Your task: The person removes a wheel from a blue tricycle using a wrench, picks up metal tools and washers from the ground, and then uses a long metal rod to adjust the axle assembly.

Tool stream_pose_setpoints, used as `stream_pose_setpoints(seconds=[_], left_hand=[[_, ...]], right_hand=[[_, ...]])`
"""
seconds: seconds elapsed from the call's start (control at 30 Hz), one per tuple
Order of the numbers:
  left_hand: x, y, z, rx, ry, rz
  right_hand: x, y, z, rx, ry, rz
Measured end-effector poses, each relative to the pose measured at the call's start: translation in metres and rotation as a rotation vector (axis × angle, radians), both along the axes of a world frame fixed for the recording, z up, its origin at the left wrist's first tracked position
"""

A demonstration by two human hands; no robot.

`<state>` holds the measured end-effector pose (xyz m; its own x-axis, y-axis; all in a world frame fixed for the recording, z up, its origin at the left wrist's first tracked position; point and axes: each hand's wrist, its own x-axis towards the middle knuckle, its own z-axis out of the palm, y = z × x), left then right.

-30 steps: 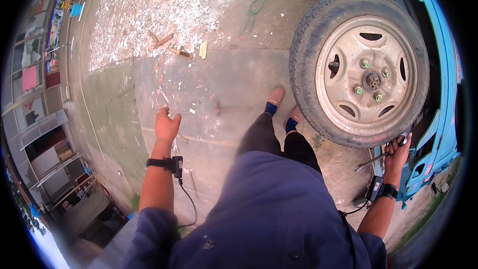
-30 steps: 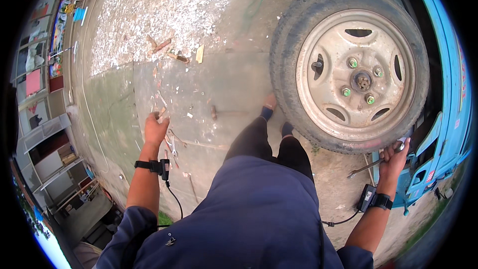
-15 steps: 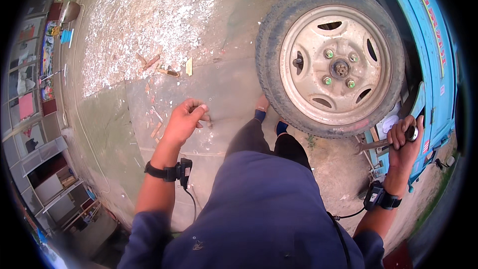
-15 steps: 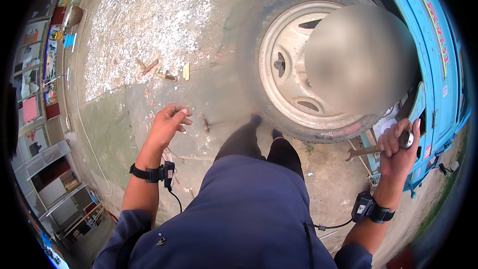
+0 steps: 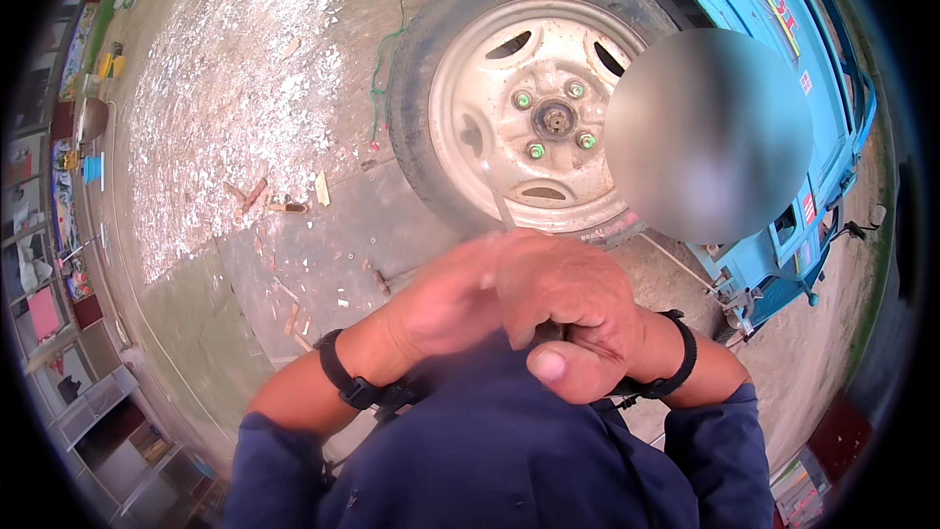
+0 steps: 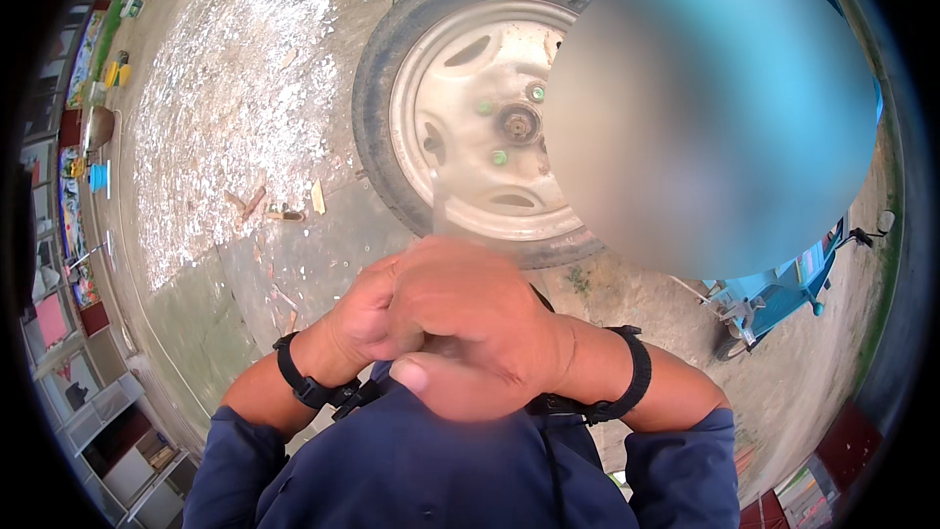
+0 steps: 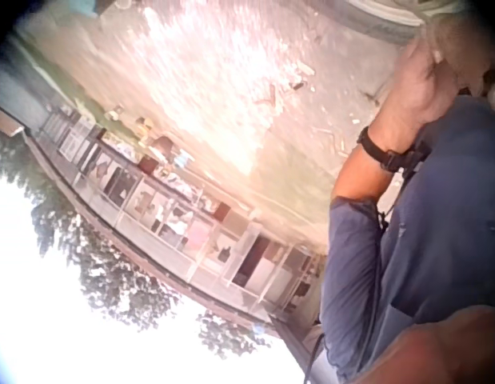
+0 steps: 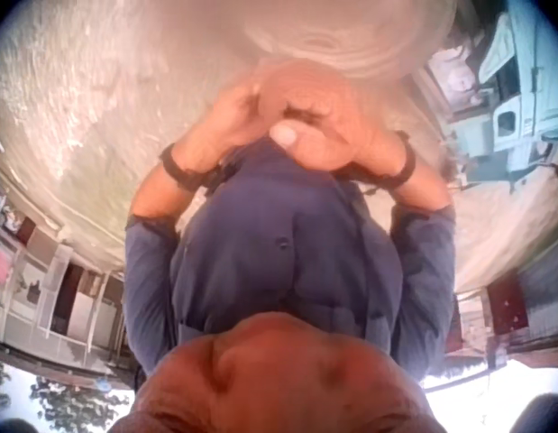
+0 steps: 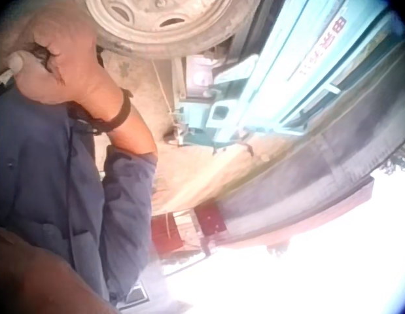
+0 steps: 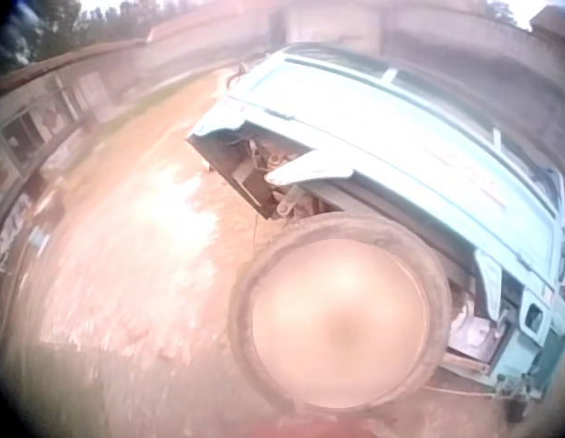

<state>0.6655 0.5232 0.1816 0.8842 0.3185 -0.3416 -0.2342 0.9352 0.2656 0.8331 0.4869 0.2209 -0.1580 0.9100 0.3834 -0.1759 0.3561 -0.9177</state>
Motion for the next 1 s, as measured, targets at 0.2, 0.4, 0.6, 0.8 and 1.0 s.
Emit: stream_pose_setpoints(seconds=[0.2,0.4,0.6,0.8,1.0], left_hand=[[-0.002,0.023,-0.003,0.157,0.361,0.085],[-0.066,0.053,-0.045,1.064,1.008,-0.246],[-0.063,0.068,-0.052,1.745,1.09,-0.598],[-0.025,0.107,-0.048,1.974,1.09,-0.759],[-0.01,0.129,-0.042,2.04,1.026,-0.896]], right_hand=[[0.004,-0.009,-0.014,0.089,-0.455,-0.029],[0.142,0.01,-0.086,-0.053,-1.005,-0.846],[0.222,0.037,-0.142,-0.205,-1.116,-1.002],[0.23,0.07,-0.137,-0.537,-0.907,-0.881],[0.243,0.074,-0.143,-0.527,-0.882,-0.798]])
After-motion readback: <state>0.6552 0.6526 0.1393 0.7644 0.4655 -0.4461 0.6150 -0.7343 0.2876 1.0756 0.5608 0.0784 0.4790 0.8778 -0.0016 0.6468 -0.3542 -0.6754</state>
